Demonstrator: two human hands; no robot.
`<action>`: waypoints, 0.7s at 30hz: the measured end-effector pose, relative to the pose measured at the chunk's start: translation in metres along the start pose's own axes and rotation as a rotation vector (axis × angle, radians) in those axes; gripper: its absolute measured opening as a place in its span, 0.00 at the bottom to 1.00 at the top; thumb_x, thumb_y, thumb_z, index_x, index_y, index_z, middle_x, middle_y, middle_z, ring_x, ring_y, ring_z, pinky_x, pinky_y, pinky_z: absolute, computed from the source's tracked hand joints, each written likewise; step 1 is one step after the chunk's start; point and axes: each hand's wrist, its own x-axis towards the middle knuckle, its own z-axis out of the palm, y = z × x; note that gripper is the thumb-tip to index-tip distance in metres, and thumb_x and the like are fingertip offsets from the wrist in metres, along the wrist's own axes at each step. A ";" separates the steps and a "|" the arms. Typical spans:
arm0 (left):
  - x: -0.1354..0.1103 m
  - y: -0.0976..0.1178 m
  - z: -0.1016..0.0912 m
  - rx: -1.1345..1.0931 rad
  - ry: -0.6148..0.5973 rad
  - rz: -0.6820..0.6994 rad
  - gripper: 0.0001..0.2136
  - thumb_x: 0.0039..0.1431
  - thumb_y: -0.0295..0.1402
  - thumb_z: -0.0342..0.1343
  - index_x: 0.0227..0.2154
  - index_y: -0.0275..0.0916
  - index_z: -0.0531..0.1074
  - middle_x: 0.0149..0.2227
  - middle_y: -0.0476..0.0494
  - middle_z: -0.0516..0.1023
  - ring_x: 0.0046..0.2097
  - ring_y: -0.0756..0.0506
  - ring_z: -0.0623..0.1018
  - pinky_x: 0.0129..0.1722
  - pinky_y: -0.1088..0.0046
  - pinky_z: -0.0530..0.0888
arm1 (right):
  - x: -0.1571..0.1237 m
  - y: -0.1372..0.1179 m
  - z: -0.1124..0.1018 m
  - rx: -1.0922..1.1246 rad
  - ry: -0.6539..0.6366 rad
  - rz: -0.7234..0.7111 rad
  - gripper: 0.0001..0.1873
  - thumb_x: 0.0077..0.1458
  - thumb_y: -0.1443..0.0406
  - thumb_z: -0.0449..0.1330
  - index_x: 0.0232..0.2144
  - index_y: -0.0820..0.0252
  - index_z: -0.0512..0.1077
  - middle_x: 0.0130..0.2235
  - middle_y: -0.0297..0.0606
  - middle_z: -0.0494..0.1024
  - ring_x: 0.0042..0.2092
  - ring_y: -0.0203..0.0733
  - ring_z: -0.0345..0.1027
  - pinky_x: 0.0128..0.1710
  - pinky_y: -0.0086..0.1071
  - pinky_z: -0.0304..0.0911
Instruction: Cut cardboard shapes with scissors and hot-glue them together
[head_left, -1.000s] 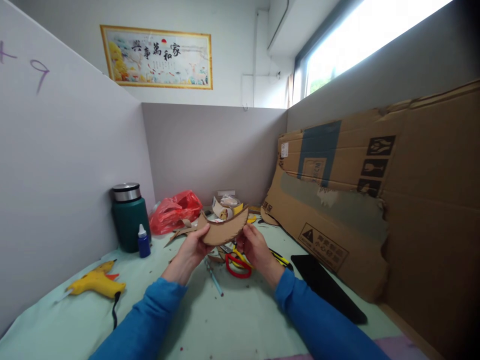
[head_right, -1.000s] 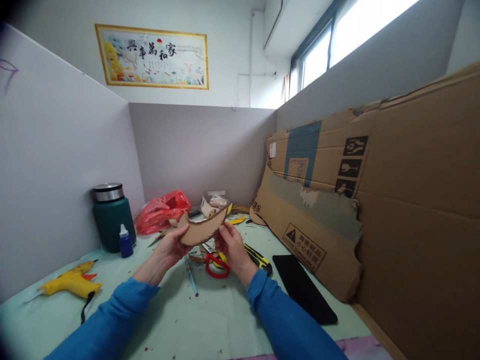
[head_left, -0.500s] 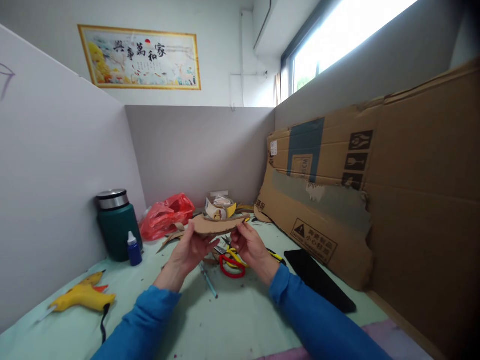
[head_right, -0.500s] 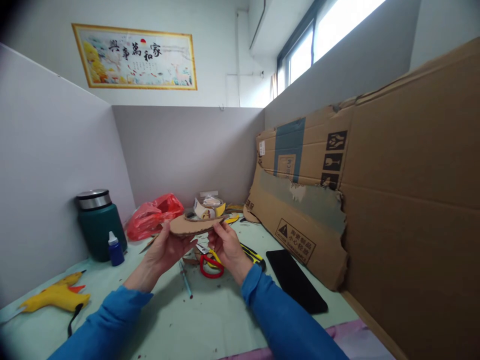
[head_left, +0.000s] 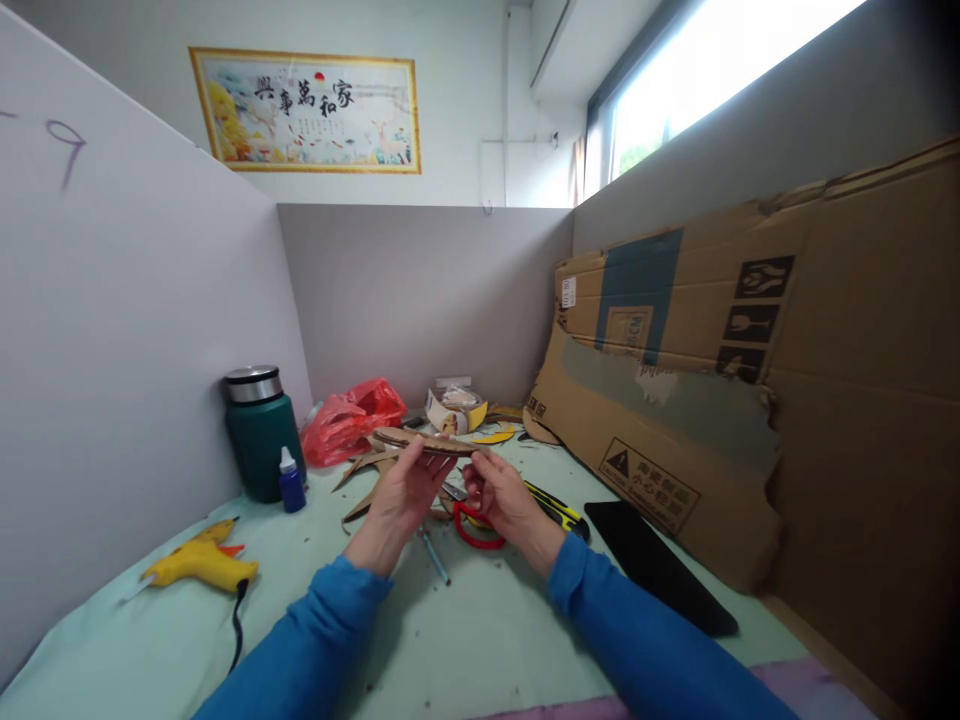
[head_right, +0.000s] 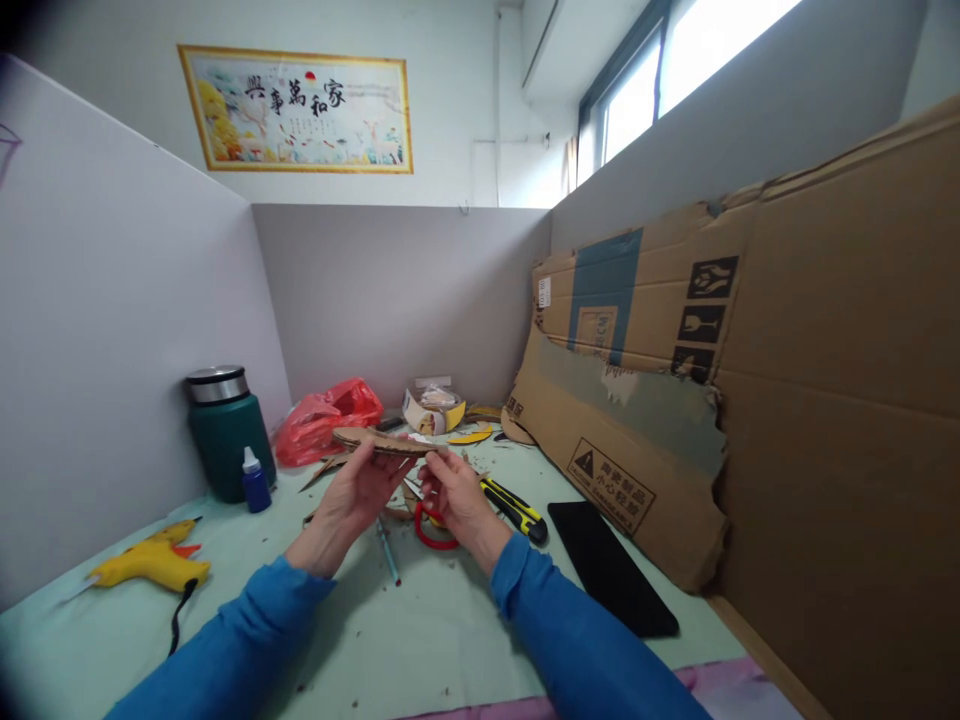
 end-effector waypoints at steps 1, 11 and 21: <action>0.002 0.005 -0.001 -0.023 0.048 0.020 0.06 0.57 0.31 0.55 0.31 0.33 0.75 0.36 0.38 0.80 0.43 0.43 0.78 0.51 0.60 0.71 | 0.000 -0.001 -0.004 -0.181 0.029 -0.022 0.18 0.49 0.52 0.61 0.36 0.56 0.65 0.27 0.29 0.69 0.24 0.32 0.59 0.22 0.27 0.53; 0.011 0.029 -0.013 -0.192 0.265 0.148 0.09 0.57 0.37 0.56 0.29 0.34 0.71 0.30 0.39 0.79 0.38 0.44 0.79 0.47 0.60 0.75 | -0.013 -0.004 -0.017 -1.836 -0.180 -0.158 0.15 0.51 0.60 0.59 0.41 0.60 0.69 0.46 0.49 0.72 0.45 0.50 0.68 0.40 0.34 0.58; 0.008 0.032 -0.014 -0.231 0.204 0.118 0.20 0.57 0.46 0.52 0.36 0.30 0.72 0.37 0.31 0.79 0.45 0.38 0.78 0.44 0.60 0.77 | -0.007 -0.001 -0.023 -1.688 -0.078 -0.104 0.14 0.51 0.61 0.57 0.40 0.60 0.70 0.39 0.47 0.77 0.40 0.49 0.71 0.35 0.33 0.57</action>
